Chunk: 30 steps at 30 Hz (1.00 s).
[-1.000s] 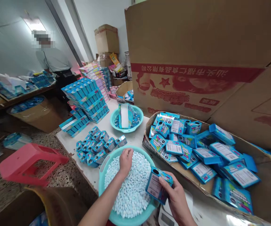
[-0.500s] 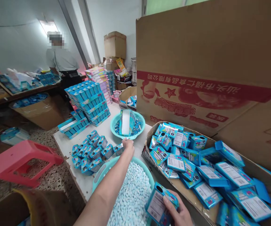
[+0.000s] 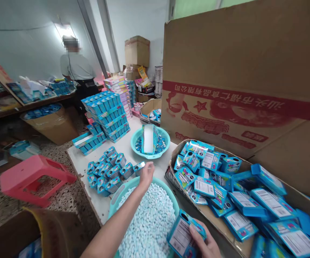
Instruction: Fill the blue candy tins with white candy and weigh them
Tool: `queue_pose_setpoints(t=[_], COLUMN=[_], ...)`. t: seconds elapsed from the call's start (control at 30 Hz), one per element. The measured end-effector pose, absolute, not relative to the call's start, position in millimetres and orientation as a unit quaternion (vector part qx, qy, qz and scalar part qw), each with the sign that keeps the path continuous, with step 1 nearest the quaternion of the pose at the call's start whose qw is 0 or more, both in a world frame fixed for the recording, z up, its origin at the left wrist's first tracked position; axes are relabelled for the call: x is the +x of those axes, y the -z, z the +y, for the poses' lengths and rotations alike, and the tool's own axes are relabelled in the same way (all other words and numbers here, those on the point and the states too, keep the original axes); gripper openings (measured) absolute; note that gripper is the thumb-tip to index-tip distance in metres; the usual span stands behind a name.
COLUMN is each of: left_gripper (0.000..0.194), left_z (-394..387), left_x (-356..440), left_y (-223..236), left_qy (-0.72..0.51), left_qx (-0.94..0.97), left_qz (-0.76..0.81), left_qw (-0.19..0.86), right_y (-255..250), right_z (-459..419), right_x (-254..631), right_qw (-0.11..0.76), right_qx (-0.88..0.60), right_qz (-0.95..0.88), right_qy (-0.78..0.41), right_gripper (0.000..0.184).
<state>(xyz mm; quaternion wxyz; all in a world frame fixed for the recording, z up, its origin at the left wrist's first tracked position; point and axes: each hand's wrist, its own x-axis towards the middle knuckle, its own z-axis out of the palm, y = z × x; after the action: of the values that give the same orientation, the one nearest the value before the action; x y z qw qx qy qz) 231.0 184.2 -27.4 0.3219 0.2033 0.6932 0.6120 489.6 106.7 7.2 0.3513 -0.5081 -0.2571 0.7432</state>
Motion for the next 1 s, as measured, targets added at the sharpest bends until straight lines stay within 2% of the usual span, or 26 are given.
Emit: queue_pose_setpoints(t=[0.03,0.1,0.2,0.3,0.4,0.53,0.63,0.73,0.83,1.0], left_gripper=[0.017,0.029,0.051,0.063,0.058,0.029,0.012,0.019,0.029,0.032], left_z=[159.8,112.7,64.8,50.9,50.8,50.2,56.6,65.1,67.7,67.3], left_x=[232.2,237.8,253.9,273.0,286.0,286.1,277.3,271.1,271.2,280.3], left_y=[30.7,41.9,56.8,57.1,49.6,47.4,49.2,41.3,18.3,-35.0], left_qy=[-0.583,-0.426,-0.213,-0.115,-0.087,-0.149,-0.301,-0.446,-0.537,-0.669], left_qx=[0.258,0.438,0.534,0.544,0.555,0.55,0.472,0.322,0.165,0.055], left_qz=[0.704,0.752,0.795,0.809,0.807,0.806,0.803,0.779,0.721,0.58], left_qw=[0.315,0.245,0.194,0.193,0.181,0.164,0.204,0.301,0.407,0.461], right_y=[-8.3,-11.1,-18.0,-26.2,-32.4,-35.1,-33.8,-33.4,-34.8,-33.2], right_z=[104.9,102.4,101.6,100.8,95.8,83.7,74.1,67.3,67.7,77.1], right_x=[489.4,488.0,482.3,472.8,464.2,460.6,462.7,466.4,467.2,447.3], right_qw=[0.363,0.376,0.37,0.377,0.379,0.383,0.373,0.349,0.348,0.35], right_qx=[-0.51,-0.507,-0.489,-0.496,-0.499,-0.479,-0.475,-0.487,-0.504,-0.462], right_qz=[-0.249,-0.241,-0.237,-0.219,-0.219,-0.27,-0.346,-0.429,-0.505,-0.669], right_qy=[-0.739,-0.737,-0.753,-0.751,-0.748,-0.742,-0.718,-0.676,-0.608,-0.466], right_gripper=[0.048,0.045,0.044,0.047,0.048,0.042,0.038,0.041,0.043,0.033])
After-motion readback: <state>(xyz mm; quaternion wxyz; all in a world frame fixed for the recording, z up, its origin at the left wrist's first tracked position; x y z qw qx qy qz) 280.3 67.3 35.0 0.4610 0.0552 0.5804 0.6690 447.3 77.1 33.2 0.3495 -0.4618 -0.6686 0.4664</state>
